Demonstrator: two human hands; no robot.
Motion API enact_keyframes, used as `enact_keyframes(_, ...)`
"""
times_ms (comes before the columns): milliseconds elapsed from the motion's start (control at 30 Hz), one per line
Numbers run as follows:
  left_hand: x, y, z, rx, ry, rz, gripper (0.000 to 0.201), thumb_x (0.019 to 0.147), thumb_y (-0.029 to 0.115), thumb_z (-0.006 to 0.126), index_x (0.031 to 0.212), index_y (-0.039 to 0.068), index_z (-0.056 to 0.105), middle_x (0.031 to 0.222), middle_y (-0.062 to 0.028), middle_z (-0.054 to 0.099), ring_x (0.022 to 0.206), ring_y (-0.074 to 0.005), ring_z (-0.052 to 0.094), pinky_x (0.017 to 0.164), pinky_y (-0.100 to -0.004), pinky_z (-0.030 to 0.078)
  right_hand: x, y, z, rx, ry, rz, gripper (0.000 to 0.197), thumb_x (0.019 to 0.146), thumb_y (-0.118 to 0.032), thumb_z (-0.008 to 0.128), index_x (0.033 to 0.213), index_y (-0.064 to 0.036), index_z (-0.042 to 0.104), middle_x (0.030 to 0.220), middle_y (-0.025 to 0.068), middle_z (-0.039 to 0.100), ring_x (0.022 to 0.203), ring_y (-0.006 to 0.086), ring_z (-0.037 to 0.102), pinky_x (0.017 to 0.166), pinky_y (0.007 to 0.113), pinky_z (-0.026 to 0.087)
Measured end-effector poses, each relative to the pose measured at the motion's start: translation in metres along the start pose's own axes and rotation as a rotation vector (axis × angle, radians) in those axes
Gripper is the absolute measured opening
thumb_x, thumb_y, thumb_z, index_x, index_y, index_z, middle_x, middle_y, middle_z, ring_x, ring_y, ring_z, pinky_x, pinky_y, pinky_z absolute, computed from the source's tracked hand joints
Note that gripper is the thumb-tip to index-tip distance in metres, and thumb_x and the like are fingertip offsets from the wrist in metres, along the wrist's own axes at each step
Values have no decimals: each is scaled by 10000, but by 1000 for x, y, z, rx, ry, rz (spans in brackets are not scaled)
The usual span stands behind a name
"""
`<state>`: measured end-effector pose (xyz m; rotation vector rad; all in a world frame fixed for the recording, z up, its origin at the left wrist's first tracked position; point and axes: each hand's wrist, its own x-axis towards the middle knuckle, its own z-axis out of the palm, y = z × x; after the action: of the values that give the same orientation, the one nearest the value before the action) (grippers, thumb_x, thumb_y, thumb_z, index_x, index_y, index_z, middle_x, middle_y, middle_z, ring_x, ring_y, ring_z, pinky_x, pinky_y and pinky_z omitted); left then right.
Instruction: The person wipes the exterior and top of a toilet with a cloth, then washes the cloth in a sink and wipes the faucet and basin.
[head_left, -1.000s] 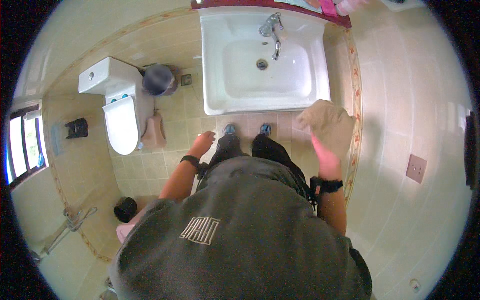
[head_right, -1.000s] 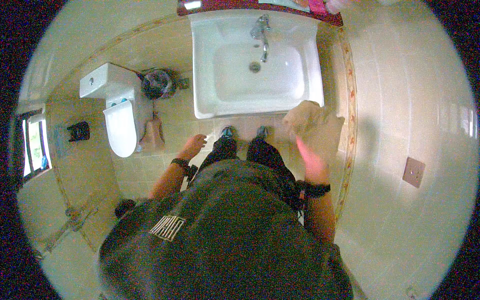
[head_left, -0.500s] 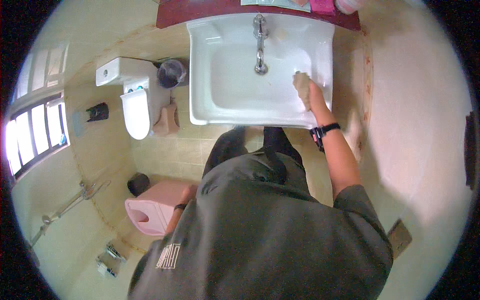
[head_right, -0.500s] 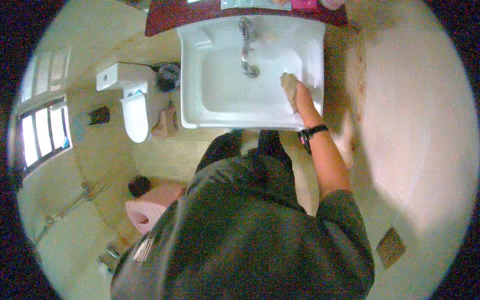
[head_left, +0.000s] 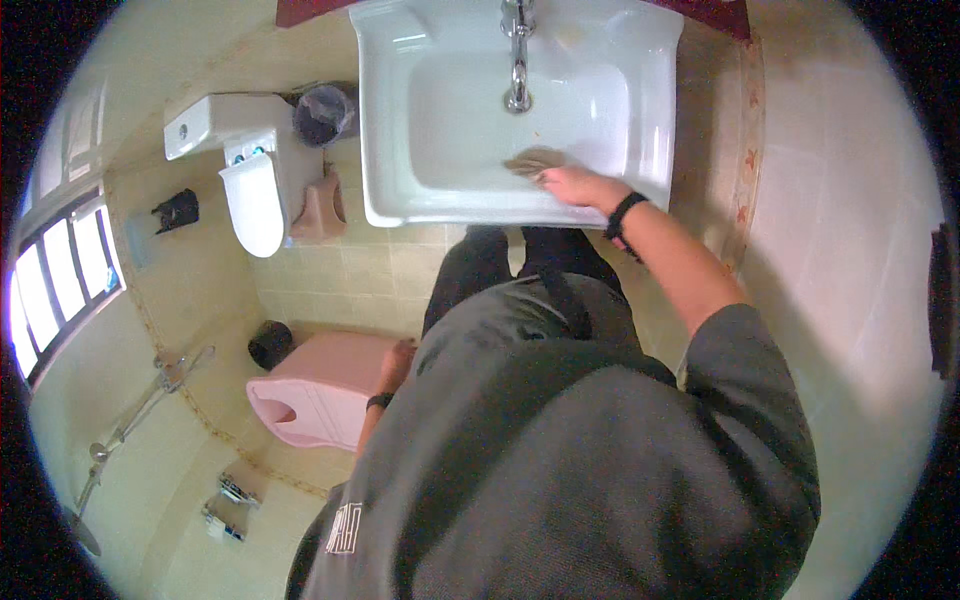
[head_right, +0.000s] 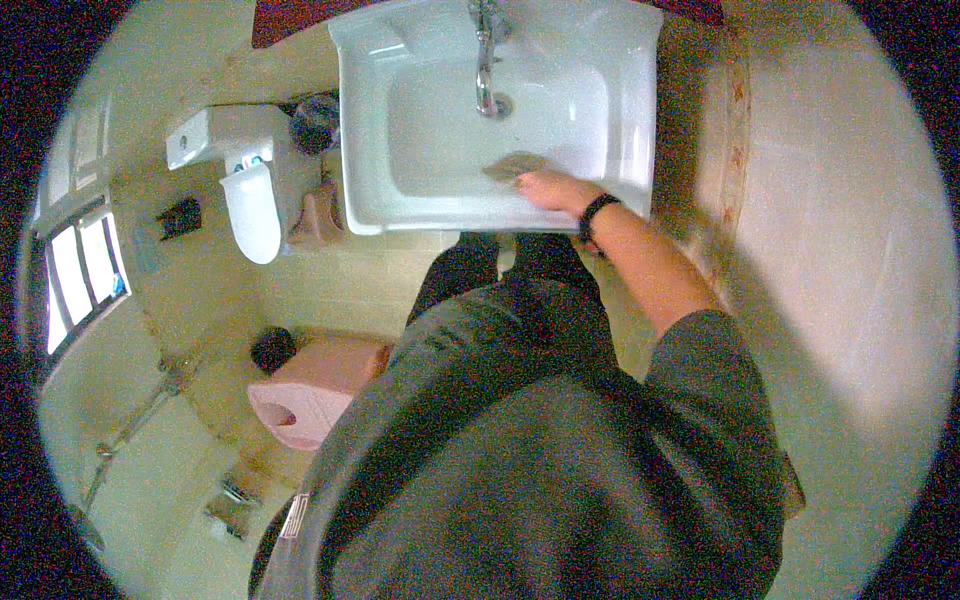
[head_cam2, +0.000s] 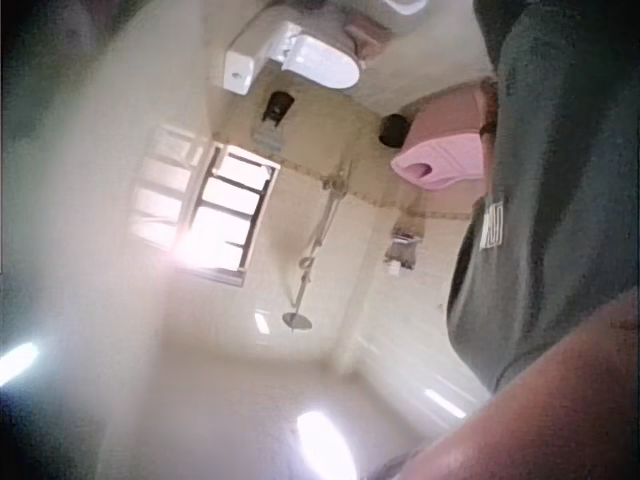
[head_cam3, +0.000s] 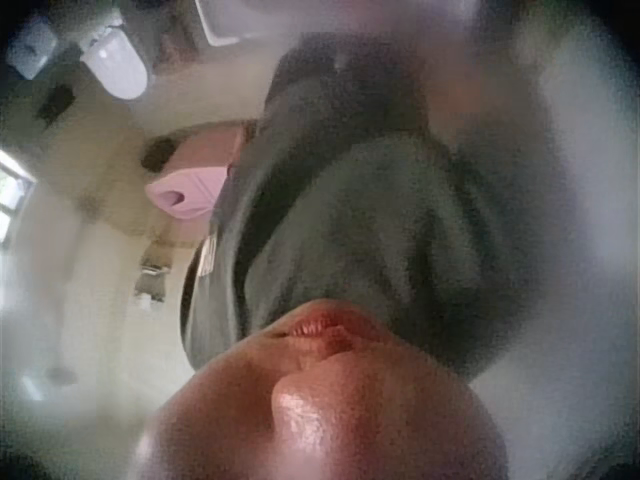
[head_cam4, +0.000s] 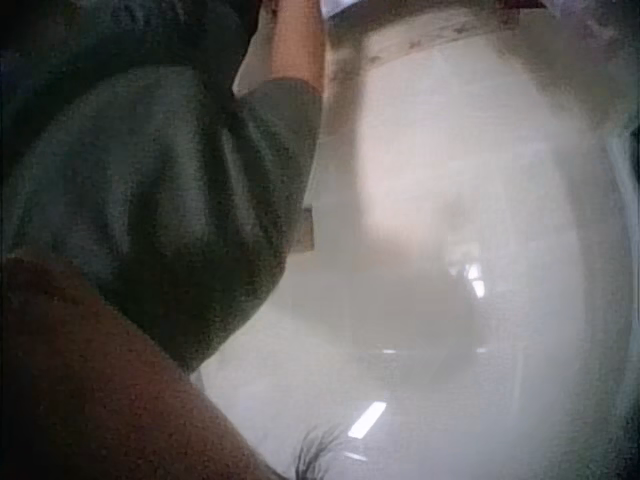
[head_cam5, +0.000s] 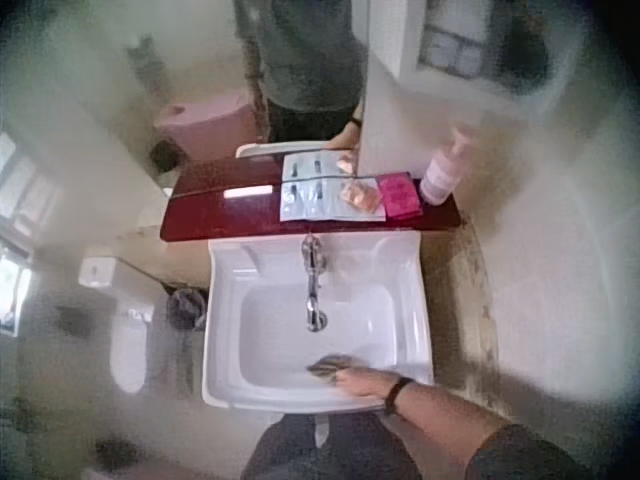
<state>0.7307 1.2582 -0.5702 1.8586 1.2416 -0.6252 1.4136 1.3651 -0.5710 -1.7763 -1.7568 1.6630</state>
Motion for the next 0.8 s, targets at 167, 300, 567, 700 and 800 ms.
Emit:
enact_keyframes(167,38,131,-96,-629,-95,-289,420,1059,252,502,1350,-25,627,1270,-205,712,1104,-328,703,917,-411,552,-24,46,25,-147,150,271,299,1007,-138,453,1053,33,694,1032,278,726,938,427,718,856,548,562)
enact_keyframes(300,18,92,-62,-280,-18,-42,418,1059,263,499,1318,-31,643,1235,-211,720,1140,-316,683,955,-418,528,76,-55,59,142,56,-65,411,1061,-334,501,1153,41,642,1101,251,714,999,353,688,887,486,536)
enact_keyframes(567,32,58,-50,-696,-35,-206,409,1060,280,482,1288,0,675,1200,-220,734,1141,-348,692,972,-431,528,59,-78,70,89,343,-287,338,1034,-277,482,1196,-41,662,1192,236,698,1071,439,681,942,536,545)
enact_keyframes(700,75,92,-107,-580,-4,-198,429,1060,282,477,1311,-21,647,1199,-216,740,1106,-300,718,958,-401,552,-51,-26,13,-85,216,221,359,1061,-291,494,1120,28,649,1121,283,704,1020,466,681,910,549,528)
enact_keyframes(800,109,129,-142,-709,48,-131,439,1062,280,473,1323,-35,631,1188,-222,741,1095,-298,724,955,-396,557,-78,-15,-15,-122,218,329,428,1077,-356,461,1182,0,673,1111,297,707,1076,428,694,932,510,544)
